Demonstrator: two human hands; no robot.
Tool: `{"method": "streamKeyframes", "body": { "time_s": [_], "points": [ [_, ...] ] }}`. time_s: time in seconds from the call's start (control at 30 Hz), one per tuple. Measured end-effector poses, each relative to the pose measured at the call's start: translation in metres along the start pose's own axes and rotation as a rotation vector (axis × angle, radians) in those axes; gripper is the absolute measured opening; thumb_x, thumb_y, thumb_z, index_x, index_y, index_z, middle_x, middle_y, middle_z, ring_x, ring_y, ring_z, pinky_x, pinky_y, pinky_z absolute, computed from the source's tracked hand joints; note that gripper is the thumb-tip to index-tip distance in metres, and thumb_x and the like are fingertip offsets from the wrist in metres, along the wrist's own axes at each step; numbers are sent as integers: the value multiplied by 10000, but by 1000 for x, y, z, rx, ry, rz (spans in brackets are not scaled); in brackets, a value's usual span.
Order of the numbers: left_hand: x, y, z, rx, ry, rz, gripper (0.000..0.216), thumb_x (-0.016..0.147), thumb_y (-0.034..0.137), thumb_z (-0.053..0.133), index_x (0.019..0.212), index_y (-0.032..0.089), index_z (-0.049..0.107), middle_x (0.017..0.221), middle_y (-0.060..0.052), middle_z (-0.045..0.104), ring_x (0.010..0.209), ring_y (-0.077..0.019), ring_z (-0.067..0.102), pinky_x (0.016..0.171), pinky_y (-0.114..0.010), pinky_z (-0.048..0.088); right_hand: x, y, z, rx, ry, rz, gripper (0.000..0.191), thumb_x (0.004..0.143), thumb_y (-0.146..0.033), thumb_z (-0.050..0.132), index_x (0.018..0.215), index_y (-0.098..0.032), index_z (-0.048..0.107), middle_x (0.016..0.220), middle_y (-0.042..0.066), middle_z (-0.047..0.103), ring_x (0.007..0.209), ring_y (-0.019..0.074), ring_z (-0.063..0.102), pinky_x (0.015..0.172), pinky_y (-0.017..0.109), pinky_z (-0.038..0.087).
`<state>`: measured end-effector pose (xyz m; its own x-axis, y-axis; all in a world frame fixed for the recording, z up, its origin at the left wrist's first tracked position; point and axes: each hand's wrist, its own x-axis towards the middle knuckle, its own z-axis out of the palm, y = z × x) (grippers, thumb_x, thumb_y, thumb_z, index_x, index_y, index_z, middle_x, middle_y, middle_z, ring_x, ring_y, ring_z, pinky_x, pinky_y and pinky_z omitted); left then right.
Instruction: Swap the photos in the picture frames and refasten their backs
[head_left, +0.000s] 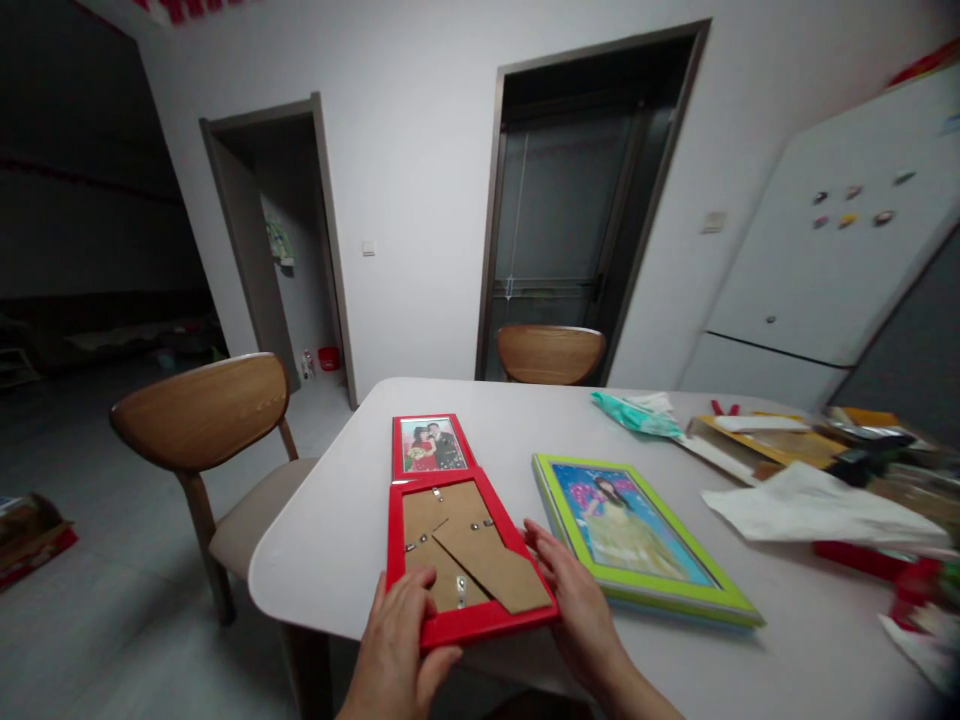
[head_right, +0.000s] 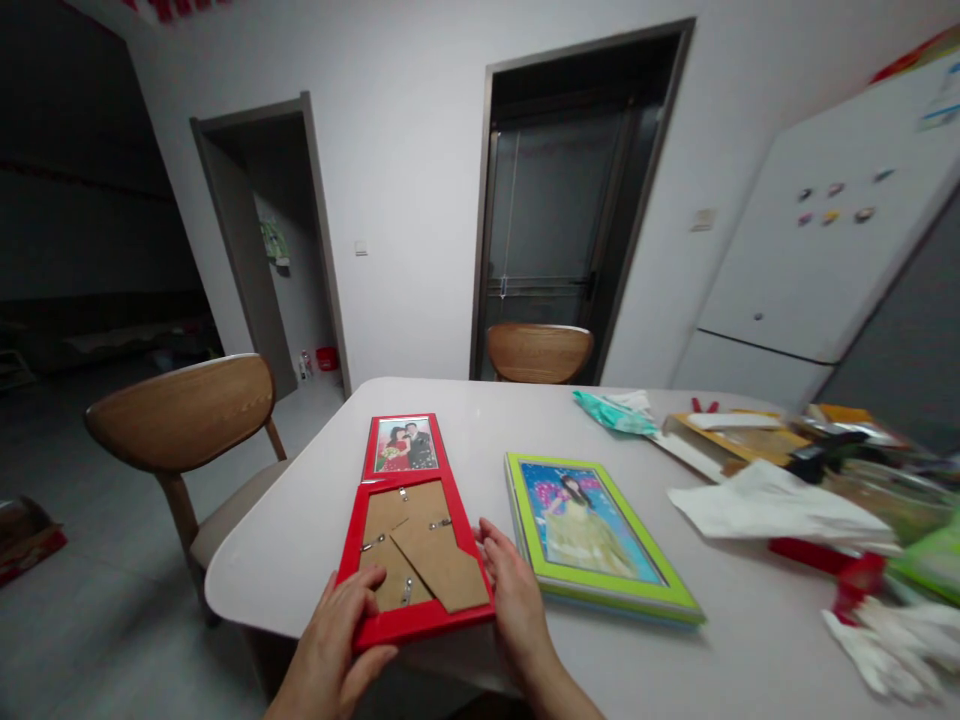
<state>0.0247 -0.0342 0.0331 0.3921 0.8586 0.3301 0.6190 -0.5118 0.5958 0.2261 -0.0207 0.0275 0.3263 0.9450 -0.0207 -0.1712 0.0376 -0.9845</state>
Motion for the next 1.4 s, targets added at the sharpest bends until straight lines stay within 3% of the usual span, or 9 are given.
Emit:
{"method": "streamKeyframes", "body": {
  "time_s": [0.17,0.33,0.53,0.73,0.87,1.0,1.2,1.3,1.4],
  "points": [
    [5,26,15,-430,155,-73,226,758,442,439,804,221,442,1186,-107,493,1097,-258,451,873,-401,405,-19,-2,36,433,-319,175,365,711,-426,485,973,-178,546,927,72,630,829,198,590,714,331,465],
    [19,63,28,-781,130,-59,347,723,480,484,929,213,402,1236,-109,441,1159,-249,383,928,-369,367,-21,-15,44,487,-161,186,357,700,-433,511,988,-222,519,635,-20,611,551,135,576,535,263,470],
    [60,93,16,-1028,129,-143,660,712,333,528,1247,219,159,1243,-90,449,1068,-228,486,859,-342,445,18,-57,-49,115,21,15,521,692,-353,503,1190,-240,403,837,17,665,701,186,627,605,310,495],
    [93,98,77,-886,-66,-175,470,730,113,452,1191,139,368,1175,-92,527,1036,-182,519,847,-291,455,65,-77,-146,-324,128,60,612,671,-253,503,1251,-142,343,809,52,682,658,184,636,598,300,500],
    [99,100,108,-663,-80,-136,450,693,98,472,1139,145,433,1174,-77,531,1052,-170,502,917,-306,393,81,-65,-172,-620,169,16,468,672,-259,485,1120,-125,505,837,61,680,725,193,632,632,275,490],
    [100,94,108,-413,-91,-65,467,696,155,482,1159,136,425,1203,-72,504,1105,-167,452,952,-293,344,88,-56,-182,-817,176,-70,342,662,-247,477,963,-149,608,926,59,659,819,203,611,737,286,461],
    [138,29,70,69,-73,-39,520,738,234,461,1226,102,337,1357,-114,273,1250,-195,212,1026,-359,165,69,-76,-146,-956,338,-270,360,665,-289,502,992,-171,599,1050,96,599,978,249,535,841,357,405],
    [158,-14,43,196,-48,-133,560,713,247,488,1222,78,329,1348,-173,262,1250,-287,179,994,-501,105,38,-72,-92,-881,93,-457,331,704,-316,477,999,-219,592,1065,72,591,964,227,542,835,367,420],
    [159,-36,25,270,-84,-151,578,658,281,549,1177,76,397,1272,-186,393,1200,-316,284,977,-504,144,13,-49,-36,-832,-224,-523,312,717,-310,484,996,-224,596,1074,75,585,999,216,524,861,363,416]
  ]
}}
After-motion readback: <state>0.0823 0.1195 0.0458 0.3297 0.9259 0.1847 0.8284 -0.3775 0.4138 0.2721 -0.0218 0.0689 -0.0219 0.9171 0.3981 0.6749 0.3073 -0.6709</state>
